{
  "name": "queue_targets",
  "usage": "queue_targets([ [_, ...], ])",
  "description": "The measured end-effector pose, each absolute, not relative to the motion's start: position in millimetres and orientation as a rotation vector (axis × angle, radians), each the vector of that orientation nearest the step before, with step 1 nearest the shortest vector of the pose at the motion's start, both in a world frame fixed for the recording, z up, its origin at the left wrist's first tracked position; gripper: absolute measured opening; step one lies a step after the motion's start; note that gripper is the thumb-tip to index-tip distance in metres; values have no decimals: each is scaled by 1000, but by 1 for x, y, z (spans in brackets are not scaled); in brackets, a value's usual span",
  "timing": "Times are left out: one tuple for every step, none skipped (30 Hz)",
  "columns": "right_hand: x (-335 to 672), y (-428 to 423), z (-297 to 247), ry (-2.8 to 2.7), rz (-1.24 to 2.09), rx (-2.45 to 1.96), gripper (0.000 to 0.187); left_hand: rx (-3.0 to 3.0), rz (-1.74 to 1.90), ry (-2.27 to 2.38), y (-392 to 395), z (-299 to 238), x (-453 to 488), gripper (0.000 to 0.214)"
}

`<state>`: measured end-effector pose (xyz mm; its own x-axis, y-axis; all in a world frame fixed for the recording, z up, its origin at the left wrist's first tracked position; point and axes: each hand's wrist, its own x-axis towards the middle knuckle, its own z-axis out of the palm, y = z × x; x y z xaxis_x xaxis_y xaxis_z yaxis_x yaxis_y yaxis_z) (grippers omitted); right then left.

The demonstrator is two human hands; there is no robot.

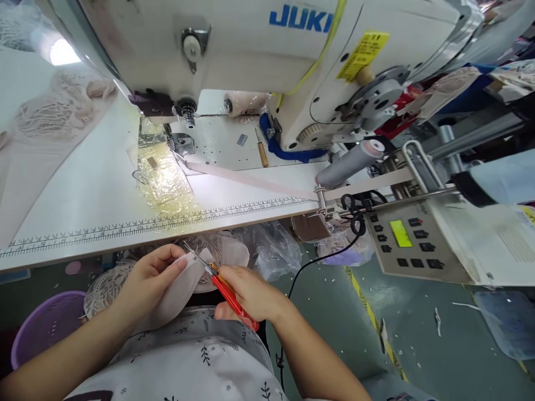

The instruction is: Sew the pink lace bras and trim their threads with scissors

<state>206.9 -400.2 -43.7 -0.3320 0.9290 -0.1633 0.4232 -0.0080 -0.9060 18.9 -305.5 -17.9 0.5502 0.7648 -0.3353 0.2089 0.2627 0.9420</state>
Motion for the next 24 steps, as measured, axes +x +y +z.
queue_targets([
  [205,-401,-44,-1781,1327,-1400,71,1284,471,966,-305,-18,20,23],
  [204,-401,-44,-1786,1330,-1405,72,1279,477,967,-305,-18,20,22],
  [203,-401,-45,-1788,1336,-1414,72,1272,481,965,-305,-19,21,22],
  [202,-401,-45,-1787,1346,-1424,73,1262,483,962,-305,-19,21,22],
  [202,-401,-45,-1784,1359,-1433,73,1252,481,961,-305,-19,21,22],
  [202,-400,-45,-1778,1371,-1441,73,1242,476,960,-305,-19,20,22],
  [202,-400,-44,-1771,1380,-1445,73,1234,473,960,-304,-19,20,22],
  [202,-400,-44,-1764,1386,-1445,74,1228,472,960,-304,-18,20,22],
  [202,-400,-44,-1758,1385,-1442,74,1228,473,961,-304,-18,20,22],
  [203,-400,-43,-1754,1383,-1436,74,1233,477,960,-304,-18,20,22],
  [203,-400,-42,-1751,1386,-1425,73,1241,481,958,-304,-17,20,22],
  [203,-400,-41,-1751,1391,-1406,73,1251,483,958,-304,-17,20,22],
  [204,-400,-40,-1755,1397,-1385,72,1261,482,958,-304,-17,20,22],
  [204,-401,-40,-1761,1404,-1361,71,1267,475,957,-304,-17,20,22],
  [204,-401,-39,-1768,1407,-1339,69,1271,470,956,-304,-17,21,22],
  [204,-401,-39,-1772,1408,-1323,68,1271,464,955,-304,-17,21,22],
  [205,-401,-39,-1771,1402,-1314,67,1271,460,955,-304,-17,21,23],
  [205,-401,-40,-1766,1397,-1309,66,1272,458,953,-304,-17,21,23],
  [204,-402,-41,-1758,1390,-1307,66,1275,459,951,-304,-18,20,23],
  [204,-402,-42,-1748,1383,-1308,65,1281,460,949,-303,-18,20,23],
  [204,-403,-43,-1735,1384,-1317,65,1288,463,950,-303,-18,20,22],
  [203,-404,-44,-1712,1391,-1340,65,1297,465,951,-303,-18,20,22],
  [203,-404,-45,-1678,1410,-1373,64,1308,471,951,-303,-18,20,22],
  [203,-405,-46,-1633,1431,-1412,62,1321,476,949,-303,-18,19,21],
])
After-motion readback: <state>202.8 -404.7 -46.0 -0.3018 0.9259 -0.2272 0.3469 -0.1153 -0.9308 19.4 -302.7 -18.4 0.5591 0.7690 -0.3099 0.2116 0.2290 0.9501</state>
